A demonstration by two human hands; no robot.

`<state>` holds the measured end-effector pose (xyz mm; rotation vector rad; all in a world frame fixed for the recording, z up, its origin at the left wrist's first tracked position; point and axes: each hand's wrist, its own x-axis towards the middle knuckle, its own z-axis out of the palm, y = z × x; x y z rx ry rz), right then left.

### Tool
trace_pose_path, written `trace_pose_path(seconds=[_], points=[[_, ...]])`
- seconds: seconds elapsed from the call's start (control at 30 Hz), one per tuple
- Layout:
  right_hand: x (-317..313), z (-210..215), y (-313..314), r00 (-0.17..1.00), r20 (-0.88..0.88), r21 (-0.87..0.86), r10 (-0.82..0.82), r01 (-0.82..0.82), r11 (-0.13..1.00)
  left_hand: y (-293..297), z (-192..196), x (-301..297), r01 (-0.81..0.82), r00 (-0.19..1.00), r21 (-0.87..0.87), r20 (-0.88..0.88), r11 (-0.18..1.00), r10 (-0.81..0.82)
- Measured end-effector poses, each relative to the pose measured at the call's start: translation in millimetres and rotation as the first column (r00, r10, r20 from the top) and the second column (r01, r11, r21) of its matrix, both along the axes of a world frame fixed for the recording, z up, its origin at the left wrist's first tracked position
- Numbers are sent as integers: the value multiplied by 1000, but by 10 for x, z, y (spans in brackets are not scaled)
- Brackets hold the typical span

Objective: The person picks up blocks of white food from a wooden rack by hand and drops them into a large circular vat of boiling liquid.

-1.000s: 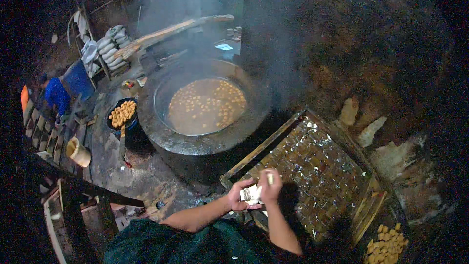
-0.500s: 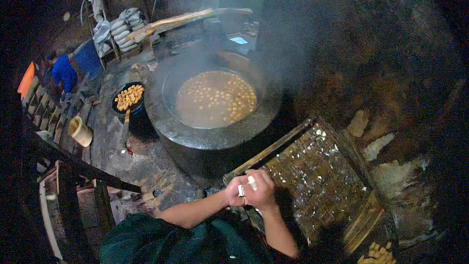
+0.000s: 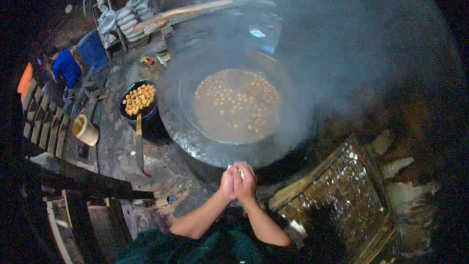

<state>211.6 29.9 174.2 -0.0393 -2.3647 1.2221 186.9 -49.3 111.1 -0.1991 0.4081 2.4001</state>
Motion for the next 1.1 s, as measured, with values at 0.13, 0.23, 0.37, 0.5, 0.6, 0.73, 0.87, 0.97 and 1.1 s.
trace_pose_path(seconds=[0.13, 0.23, 0.37, 0.5, 0.6, 0.73, 0.87, 0.97, 1.1], points=[[-277, -964, -378, 965, 259, -280, -45, 120, 953, -208, -852, -1, 44, 916, -495, 367, 868, 163], [-535, -1551, -584, 884, 467, -560, 21, 277, 781, -329, -802, -500, 76, 929, -423, 360, 903, 90], [-1897, -782, -261, 915, 227, -974, 334, 221, 57, -568, -114, -1878, -128, 958, -118, 240, 985, 154], [-2558, 349, 489, 951, 285, -958, 116, 278, 71, -771, 713, -2373, -365, 838, -383, 262, 849, 479], [-2118, 831, 633, 963, 230, -857, 143, 131, 499, -845, 478, -2077, -295, 919, -468, 100, 833, 381], [-844, 290, 1144, 971, 238, -533, 29, 106, 840, -447, 95, -990, -12, 1000, -613, -8, 790, 9], [1046, -219, 1594, 882, 84, -268, -463, 468, 842, 330, 399, 339, -208, 876, -685, -449, 698, -179], [2257, -139, 1697, 768, 200, -71, -608, 630, 773, 691, 652, 1068, -276, 512, -755, -640, 595, -574], [3144, -200, 1831, 670, 408, 121, -621, 634, 764, 1076, 797, 1455, -498, -41, -686, -593, 531, -804]])
